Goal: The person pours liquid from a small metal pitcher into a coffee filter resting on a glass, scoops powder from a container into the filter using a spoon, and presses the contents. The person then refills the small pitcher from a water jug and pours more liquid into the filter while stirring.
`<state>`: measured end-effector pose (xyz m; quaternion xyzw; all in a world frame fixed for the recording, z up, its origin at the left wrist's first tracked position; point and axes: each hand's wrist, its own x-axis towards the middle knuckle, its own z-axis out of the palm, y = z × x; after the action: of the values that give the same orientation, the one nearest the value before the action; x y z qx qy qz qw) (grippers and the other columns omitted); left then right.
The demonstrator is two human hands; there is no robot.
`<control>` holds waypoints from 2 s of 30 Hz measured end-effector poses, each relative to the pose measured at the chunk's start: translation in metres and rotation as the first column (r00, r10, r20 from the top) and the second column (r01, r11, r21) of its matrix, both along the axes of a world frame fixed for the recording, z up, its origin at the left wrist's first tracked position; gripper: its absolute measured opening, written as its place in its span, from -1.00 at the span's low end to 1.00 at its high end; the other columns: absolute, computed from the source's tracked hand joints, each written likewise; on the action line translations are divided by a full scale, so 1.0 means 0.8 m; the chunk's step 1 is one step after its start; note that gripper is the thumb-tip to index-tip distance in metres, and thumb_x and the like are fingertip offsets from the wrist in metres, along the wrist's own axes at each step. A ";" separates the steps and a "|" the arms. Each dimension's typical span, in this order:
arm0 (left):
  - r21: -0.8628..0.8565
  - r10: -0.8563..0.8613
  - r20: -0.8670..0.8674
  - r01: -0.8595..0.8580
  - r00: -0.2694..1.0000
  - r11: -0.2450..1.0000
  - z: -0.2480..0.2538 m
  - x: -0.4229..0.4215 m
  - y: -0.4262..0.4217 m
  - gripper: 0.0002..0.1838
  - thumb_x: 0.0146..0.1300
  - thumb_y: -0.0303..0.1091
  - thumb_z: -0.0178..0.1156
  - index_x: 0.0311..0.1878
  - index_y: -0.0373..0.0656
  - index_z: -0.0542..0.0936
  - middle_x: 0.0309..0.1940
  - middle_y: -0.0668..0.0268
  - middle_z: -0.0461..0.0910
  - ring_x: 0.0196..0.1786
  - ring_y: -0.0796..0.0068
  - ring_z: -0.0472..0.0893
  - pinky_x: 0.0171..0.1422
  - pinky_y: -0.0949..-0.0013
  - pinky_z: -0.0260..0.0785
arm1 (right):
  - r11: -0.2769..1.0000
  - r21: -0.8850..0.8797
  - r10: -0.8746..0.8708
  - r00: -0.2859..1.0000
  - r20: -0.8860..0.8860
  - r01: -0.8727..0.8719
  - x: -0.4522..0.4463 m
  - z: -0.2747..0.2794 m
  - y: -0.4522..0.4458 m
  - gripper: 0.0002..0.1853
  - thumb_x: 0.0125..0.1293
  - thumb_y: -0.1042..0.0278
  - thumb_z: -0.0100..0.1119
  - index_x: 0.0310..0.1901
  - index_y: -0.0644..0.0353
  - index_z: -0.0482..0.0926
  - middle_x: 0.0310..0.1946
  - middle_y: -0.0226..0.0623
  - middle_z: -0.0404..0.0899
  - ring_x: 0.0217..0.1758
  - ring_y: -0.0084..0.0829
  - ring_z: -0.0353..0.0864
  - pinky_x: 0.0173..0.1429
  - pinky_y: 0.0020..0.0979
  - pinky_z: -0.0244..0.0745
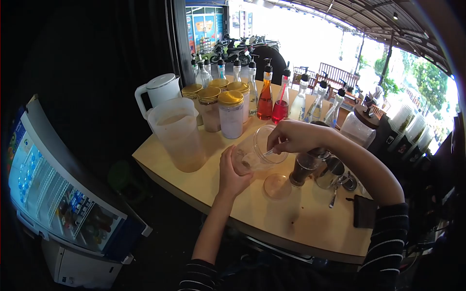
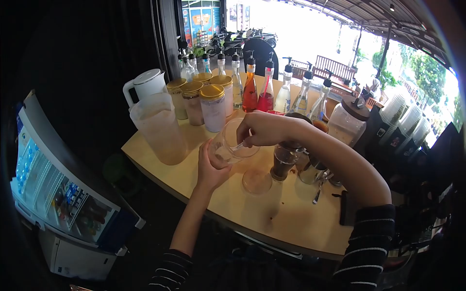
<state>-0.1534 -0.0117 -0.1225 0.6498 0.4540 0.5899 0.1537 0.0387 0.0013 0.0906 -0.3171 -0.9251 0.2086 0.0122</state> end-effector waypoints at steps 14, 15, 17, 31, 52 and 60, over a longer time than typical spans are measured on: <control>-0.007 0.028 -0.003 -0.028 1.000 1.000 -0.001 0.004 -0.004 0.01 -0.30 -0.46 0.47 0.32 -0.20 0.18 0.21 0.05 0.27 0.29 0.01 0.29 0.38 0.09 0.18 | 0.939 -0.313 -0.209 0.959 -0.193 0.142 0.039 0.011 -0.010 -0.77 0.20 0.45 0.20 -0.12 0.33 0.65 -0.39 -0.40 0.65 -0.32 -0.66 0.56 -0.19 -0.54 0.44; -0.007 0.014 -0.002 -0.014 1.000 1.000 -0.001 0.003 -0.004 0.01 -0.30 -0.45 0.47 0.32 -0.21 0.17 0.21 0.05 0.27 0.29 0.02 0.30 0.38 0.10 0.19 | 0.902 -0.383 -0.293 0.934 -0.206 0.199 0.040 0.013 -0.013 -0.76 0.20 0.45 0.19 -0.12 0.35 0.64 -0.40 -0.41 0.65 -0.31 -0.66 0.56 -0.19 -0.56 0.43; -0.001 -0.003 -0.003 0.003 1.000 1.000 -0.001 0.003 -0.006 0.01 -0.30 -0.45 0.47 0.32 -0.21 0.17 0.20 0.05 0.28 0.29 0.02 0.30 0.37 0.10 0.19 | 0.916 -0.356 -0.281 0.928 -0.246 0.184 0.045 0.007 -0.009 -0.75 0.22 0.42 0.18 -0.12 0.35 0.64 -0.42 -0.40 0.64 -0.39 -0.68 0.52 -0.27 -0.56 0.41; -0.113 -0.181 0.134 0.197 0.974 0.974 -0.007 0.007 0.000 -0.11 -0.32 -0.32 0.56 0.16 -0.26 0.33 -0.01 0.14 0.52 0.06 0.29 0.54 0.13 0.25 0.43 | 0.947 -0.179 -0.317 0.855 -0.411 0.265 0.104 0.045 -0.033 -0.74 0.24 0.26 0.23 -0.14 0.26 0.65 -0.28 -0.30 0.64 -0.16 -0.55 0.57 0.04 -0.43 0.42; -0.185 -0.176 0.266 0.229 0.948 0.956 0.000 0.016 0.002 -0.16 -0.33 -0.33 0.59 0.09 -0.21 0.36 -0.05 0.19 0.54 0.02 0.34 0.57 0.10 0.27 0.46 | 0.791 0.098 -0.454 0.687 -0.567 0.604 0.230 0.005 -0.090 -0.78 0.25 0.38 0.22 -0.11 0.29 0.64 -0.36 -0.24 0.57 -0.24 -0.47 0.57 -0.06 -0.39 0.50; -0.218 -0.151 0.243 0.205 0.958 0.954 -0.008 0.013 0.005 -0.13 -0.32 -0.33 0.60 0.12 -0.22 0.34 -0.04 0.19 0.53 0.03 0.33 0.56 0.12 0.26 0.45 | 0.747 0.282 -0.375 0.732 -0.569 0.602 0.225 -0.001 -0.084 -0.79 0.22 0.40 0.24 -0.14 0.29 0.64 -0.42 -0.24 0.50 -0.40 -0.41 0.50 -0.29 -0.38 0.38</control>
<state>-0.1430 -0.0080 -0.1288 0.5942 0.4413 0.5833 0.3344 0.2189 -0.0662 0.0900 -0.4824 -0.7932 0.0500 0.3684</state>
